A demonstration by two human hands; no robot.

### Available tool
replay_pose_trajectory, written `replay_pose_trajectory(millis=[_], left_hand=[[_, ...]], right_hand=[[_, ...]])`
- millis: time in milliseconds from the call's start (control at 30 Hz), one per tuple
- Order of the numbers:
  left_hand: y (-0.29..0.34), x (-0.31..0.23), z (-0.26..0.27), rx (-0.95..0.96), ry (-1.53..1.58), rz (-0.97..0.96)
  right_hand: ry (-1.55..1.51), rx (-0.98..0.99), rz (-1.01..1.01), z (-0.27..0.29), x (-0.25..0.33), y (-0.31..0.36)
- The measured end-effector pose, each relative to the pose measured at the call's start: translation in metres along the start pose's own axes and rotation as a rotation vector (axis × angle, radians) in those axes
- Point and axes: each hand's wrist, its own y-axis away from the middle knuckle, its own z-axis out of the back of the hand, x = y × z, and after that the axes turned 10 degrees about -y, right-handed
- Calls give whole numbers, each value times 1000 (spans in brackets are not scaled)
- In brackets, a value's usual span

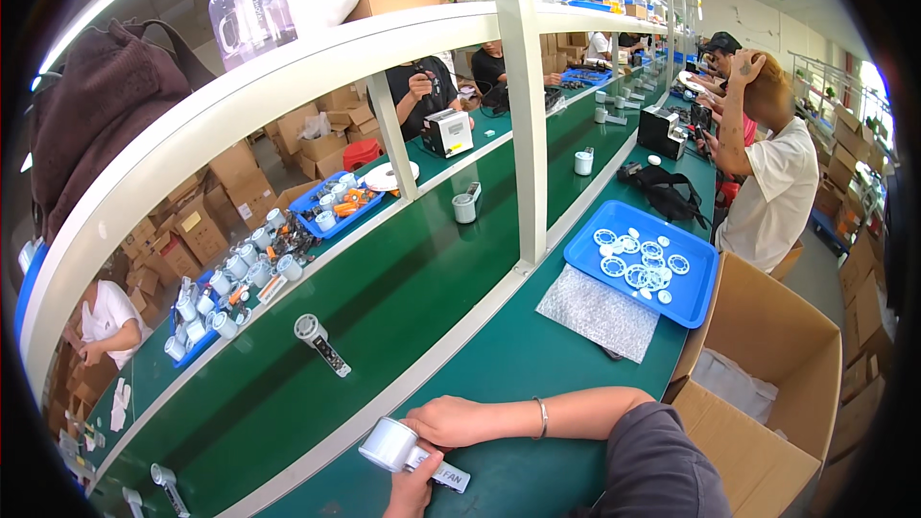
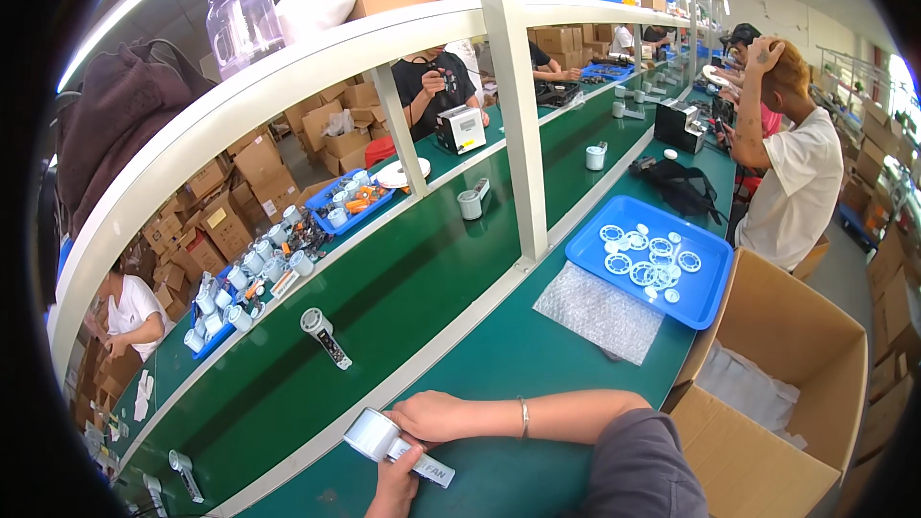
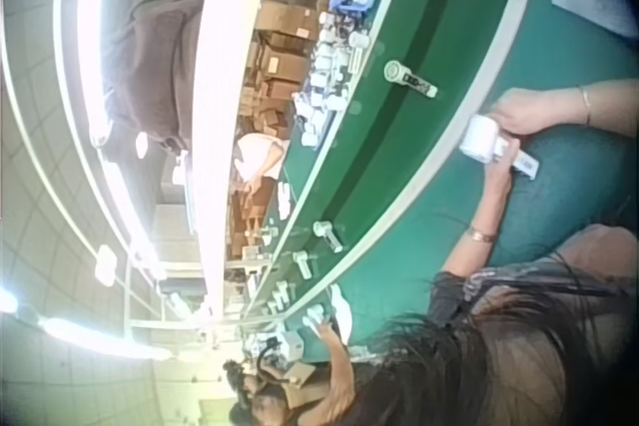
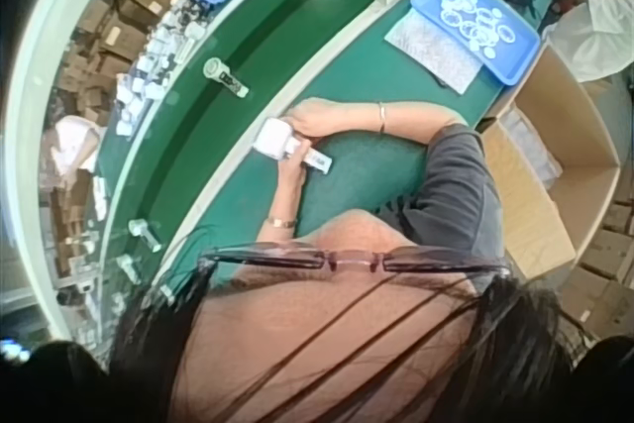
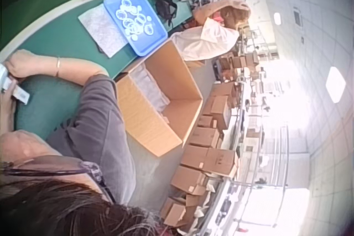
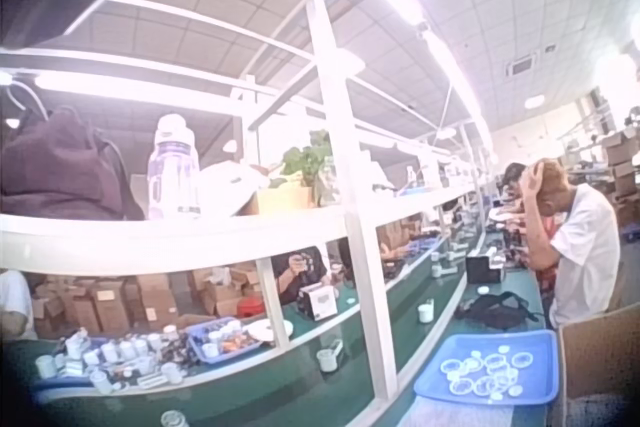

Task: The person assembles small, light-blue handheld fans on a green assembly line. They pick up fan bodies and internal circuit boards, attach them together, and place the assembled units on the table. The person also handles bubble wrap and picks up a water bottle during the process.

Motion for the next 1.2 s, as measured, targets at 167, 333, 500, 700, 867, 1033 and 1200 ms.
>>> replay_pose_trajectory(millis=[167,333,500,700,867,1033,1200], left_hand=[[5,-5,-6,-46,10,-6],[8,-4,-2,-37,-29,24],[4,-8,2,-45,-112,7],[10,-11,-3,-41,-163,27],[13,-13,-5,-53,-172,22],[9,-27,-14,-22,-201,55],[-2,-21,-9,-130,-56,-16]], right_hand=[[199,-16,26,-1,2,0],[283,-137,167,-11,-7,2],[82,-85,144,-12,-13,-3],[153,-69,116,-9,-7,2],[253,-129,175,-17,-16,0],[103,-167,88,-18,-23,-6],[340,-317,25,-7,-6,-2]])
